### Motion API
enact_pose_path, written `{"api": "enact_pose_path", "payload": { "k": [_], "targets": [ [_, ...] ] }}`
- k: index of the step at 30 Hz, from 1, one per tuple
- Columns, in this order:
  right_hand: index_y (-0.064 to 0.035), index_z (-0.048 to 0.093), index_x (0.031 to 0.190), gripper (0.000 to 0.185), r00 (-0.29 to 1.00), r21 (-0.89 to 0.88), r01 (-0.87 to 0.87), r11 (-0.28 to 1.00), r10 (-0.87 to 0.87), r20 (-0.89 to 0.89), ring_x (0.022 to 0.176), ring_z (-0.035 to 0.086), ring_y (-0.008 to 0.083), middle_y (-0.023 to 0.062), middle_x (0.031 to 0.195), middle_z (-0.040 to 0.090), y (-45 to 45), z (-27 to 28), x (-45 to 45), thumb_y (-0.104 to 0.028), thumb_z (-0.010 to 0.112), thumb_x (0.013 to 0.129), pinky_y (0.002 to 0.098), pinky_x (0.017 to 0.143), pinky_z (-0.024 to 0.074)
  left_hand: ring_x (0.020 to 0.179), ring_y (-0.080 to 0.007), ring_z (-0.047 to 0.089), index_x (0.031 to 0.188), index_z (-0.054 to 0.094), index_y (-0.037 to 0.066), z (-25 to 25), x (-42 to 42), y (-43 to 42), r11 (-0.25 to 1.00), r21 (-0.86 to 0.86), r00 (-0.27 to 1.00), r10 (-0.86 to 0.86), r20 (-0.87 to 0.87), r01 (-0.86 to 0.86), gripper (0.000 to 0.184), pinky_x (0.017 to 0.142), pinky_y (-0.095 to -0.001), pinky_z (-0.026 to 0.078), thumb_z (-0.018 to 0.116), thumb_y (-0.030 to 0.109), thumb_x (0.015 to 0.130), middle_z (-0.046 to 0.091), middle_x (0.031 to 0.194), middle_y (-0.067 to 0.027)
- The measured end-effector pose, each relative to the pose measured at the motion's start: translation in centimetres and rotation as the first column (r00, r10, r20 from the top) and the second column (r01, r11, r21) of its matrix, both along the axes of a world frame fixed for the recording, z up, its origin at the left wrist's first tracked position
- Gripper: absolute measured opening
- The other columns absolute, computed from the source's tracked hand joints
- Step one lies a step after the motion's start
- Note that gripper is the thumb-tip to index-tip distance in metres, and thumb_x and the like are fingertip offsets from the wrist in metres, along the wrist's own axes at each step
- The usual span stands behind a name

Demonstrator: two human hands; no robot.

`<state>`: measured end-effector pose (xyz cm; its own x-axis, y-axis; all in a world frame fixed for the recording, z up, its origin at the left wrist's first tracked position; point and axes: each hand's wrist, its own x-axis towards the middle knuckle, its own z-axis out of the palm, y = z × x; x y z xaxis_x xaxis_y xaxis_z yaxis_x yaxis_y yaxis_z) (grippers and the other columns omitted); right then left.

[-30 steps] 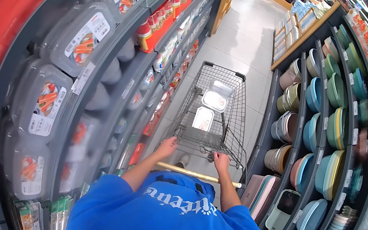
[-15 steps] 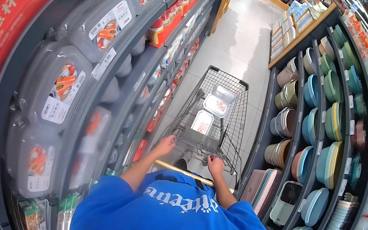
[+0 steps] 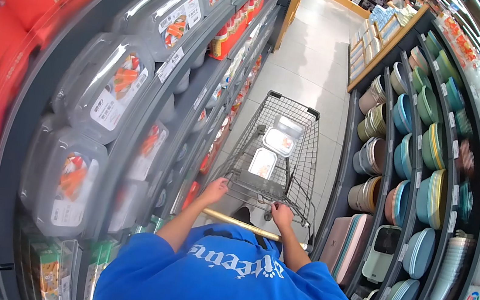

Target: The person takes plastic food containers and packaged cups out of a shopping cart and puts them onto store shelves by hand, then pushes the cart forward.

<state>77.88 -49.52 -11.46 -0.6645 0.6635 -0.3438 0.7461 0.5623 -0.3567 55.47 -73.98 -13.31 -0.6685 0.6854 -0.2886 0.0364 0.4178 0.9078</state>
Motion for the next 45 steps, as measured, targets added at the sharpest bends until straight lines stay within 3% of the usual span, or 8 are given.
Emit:
{"api": "enact_pose_path", "payload": {
  "k": [18,24,30,33,36,38,41,45],
  "targets": [
    [-0.0216,0.078,0.097,0.029,0.997,0.001,-0.061,0.998,0.061,0.041,0.085,0.070,0.0332,0.0109,0.085,0.074,-10.7,-0.2,4.5,-0.044,0.061,0.087,0.0462,0.075,0.0543,0.089,-0.0190,0.070,0.147,0.037,0.006,1.1,5.9,-11.4,0.996,-0.020,0.987,0.089,0.136,-0.087,0.059,0.067,-0.0313,0.055,0.061,0.009,0.093,0.067,0.101,-0.0111],
    [-0.0214,0.077,0.100,0.031,0.995,-0.058,-0.092,0.994,0.093,0.028,0.086,0.070,0.0321,0.0090,0.087,0.074,-12.3,0.7,5.1,-0.045,0.061,0.086,0.0459,0.075,0.0538,0.091,-0.0308,0.067,0.152,0.031,0.007,2.8,8.2,-13.1,0.979,-0.183,0.989,-0.110,-0.096,0.091,0.075,0.081,-0.0402,0.053,0.067,0.012,0.086,0.067,0.102,-0.0151],
    [-0.0151,0.075,0.099,0.034,0.964,-0.271,-0.250,0.929,0.265,0.020,0.088,0.070,0.0337,0.0135,0.091,0.073,-11.8,2.5,4.5,-0.045,0.063,0.087,0.0484,0.077,0.0534,0.096,-0.0327,0.065,0.156,0.021,0.009,4.1,9.8,-12.9,0.970,-0.243,0.977,-0.046,-0.210,-0.006,0.088,0.085,-0.0417,0.051,0.071,0.013,0.084,0.064,0.103,-0.0167],
    [-0.0091,0.074,0.096,0.038,0.900,-0.214,-0.425,0.880,0.435,0.002,0.089,0.069,0.0362,0.0185,0.091,0.072,-12.7,4.3,4.4,-0.045,0.063,0.088,0.0500,0.078,0.0534,0.099,-0.0337,0.066,0.154,0.025,0.009,2.2,8.9,-13.2,0.980,-0.180,0.985,0.049,-0.167,-0.080,0.082,0.086,-0.0458,0.051,0.067,0.010,0.084,0.066,0.108,-0.0196],
    [-0.0045,0.073,0.090,0.041,0.848,-0.171,-0.500,0.849,0.520,0.103,0.088,0.068,0.0384,0.0214,0.089,0.071,-13.5,8.9,3.1,-0.044,0.062,0.091,0.0501,0.079,0.0538,0.091,-0.0253,0.065,0.142,0.045,0.008,2.5,8.0,-12.9,0.987,-0.143,0.996,0.078,0.041,-0.071,0.065,0.081,-0.0365,0.052,0.069,0.005,0.082,0.063,0.101,-0.0147],
    [-0.0030,0.073,0.080,0.043,0.828,-0.195,-0.529,0.826,0.553,0.095,0.079,0.069,0.0362,0.0197,0.082,0.071,-12.6,10.8,1.4,-0.043,0.060,0.093,0.0478,0.075,0.0542,0.090,-0.0243,0.065,0.131,0.053,0.005,1.2,7.8,-13.0,0.992,-0.121,0.997,0.017,-0.075,-0.026,0.052,0.081,-0.0351,0.052,0.067,0.003,0.081,0.062,0.102,-0.0143],
    [-0.0030,0.072,0.073,0.046,0.887,-0.520,-0.423,0.743,0.456,-0.070,0.072,0.069,0.0324,0.0155,0.077,0.071,-10.3,12.3,-1.6,-0.042,0.060,0.094,0.0442,0.071,0.0536,0.088,-0.0265,0.065,0.119,0.061,0.002,1.6,7.6,-12.9,0.994,-0.100,0.990,0.019,-0.140,-0.033,0.040,0.080,-0.0362,0.053,0.066,0.003,0.080,0.062,0.099,-0.0146],
    [-0.0014,0.071,0.100,0.031,0.977,-0.502,-0.207,0.840,0.148,-0.156,0.074,0.069,0.0299,0.0145,0.081,0.072,-6.4,3.9,-5.0,-0.031,0.065,0.092,0.0398,0.073,0.0538,0.089,-0.0271,0.066,0.116,0.063,0.002,2.8,7.4,-12.3,0.993,-0.100,0.992,0.056,-0.110,-0.068,0.038,0.080,-0.0366,0.054,0.067,0.003,0.079,0.062,0.099,-0.0149]
  ]
}}
